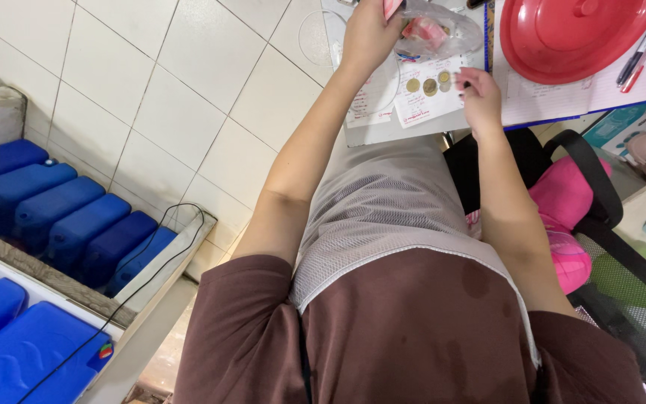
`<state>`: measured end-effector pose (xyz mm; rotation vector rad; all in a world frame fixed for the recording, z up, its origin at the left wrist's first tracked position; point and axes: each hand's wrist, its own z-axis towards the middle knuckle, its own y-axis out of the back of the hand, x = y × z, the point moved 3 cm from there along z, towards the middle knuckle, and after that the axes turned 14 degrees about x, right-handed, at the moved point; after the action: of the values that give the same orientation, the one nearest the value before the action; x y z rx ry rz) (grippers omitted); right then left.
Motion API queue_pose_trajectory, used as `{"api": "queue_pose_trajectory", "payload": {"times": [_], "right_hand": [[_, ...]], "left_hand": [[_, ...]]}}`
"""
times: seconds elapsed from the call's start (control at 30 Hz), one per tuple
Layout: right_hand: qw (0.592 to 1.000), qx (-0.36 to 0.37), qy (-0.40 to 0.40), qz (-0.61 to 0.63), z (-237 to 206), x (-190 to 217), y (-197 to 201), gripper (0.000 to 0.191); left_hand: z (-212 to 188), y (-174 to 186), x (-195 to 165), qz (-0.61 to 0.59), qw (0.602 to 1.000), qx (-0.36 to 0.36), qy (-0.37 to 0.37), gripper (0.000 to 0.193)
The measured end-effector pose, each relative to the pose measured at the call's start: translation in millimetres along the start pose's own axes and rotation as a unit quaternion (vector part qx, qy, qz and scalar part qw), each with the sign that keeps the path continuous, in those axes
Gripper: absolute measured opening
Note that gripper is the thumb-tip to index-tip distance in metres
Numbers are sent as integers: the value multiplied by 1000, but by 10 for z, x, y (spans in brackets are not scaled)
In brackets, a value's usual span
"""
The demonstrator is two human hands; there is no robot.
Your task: The person mops the tiled floor, then fits purple plastic seal bands over the caps of large water jugs and shrinks them using a heat gun. They hand a filled jug to a customer at the doorway, then count coins and write in a notebook at the desk.
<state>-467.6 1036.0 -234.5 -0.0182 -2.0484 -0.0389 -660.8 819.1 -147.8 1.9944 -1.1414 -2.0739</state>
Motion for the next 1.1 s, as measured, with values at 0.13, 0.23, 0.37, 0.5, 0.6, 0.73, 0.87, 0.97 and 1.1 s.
{"api": "queue_pose_trajectory", "payload": {"times": [0.13, 0.23, 0.37, 0.5, 0.6, 0.73, 0.87, 0.97, 1.1], "right_hand": [[940, -77, 89, -320, -160, 64, -52, 43], [852, -58, 137, -501, -244, 61, -244, 56], [836, -50, 97, -538, -204, -15, -402, 70], [825, -53, 133, -547, -264, -74, -449, 72], [787, -48, 137, -600, -406, -158, -504, 63], [777, -35, 111, -619, -480, -246, -587, 68], [800, -52, 116, -586, -396, -186, -556, 69], [811, -67, 100, -572, -381, -144, -454, 69], [823, -48, 95, -558, -458, -112, -408, 63]], "left_hand": [[-17, -6, 3, 5, 1000, 10, 7, 24], [-23, -6, -6, -7, 1000, 3, -4, 31], [-41, -12, -17, -17, 1000, 4, 13, 31], [-60, -1, -28, -21, 1000, -2, 1, 38], [-71, 6, -9, -14, 1000, 2, 7, 41], [-75, -3, 9, -14, 1000, -1, -4, 50], [-82, -33, 25, -17, 1000, 13, 16, 51], [-103, -38, 32, -20, 1000, 13, 4, 58], [-156, -33, 58, -24, 999, 19, -8, 68]]}}
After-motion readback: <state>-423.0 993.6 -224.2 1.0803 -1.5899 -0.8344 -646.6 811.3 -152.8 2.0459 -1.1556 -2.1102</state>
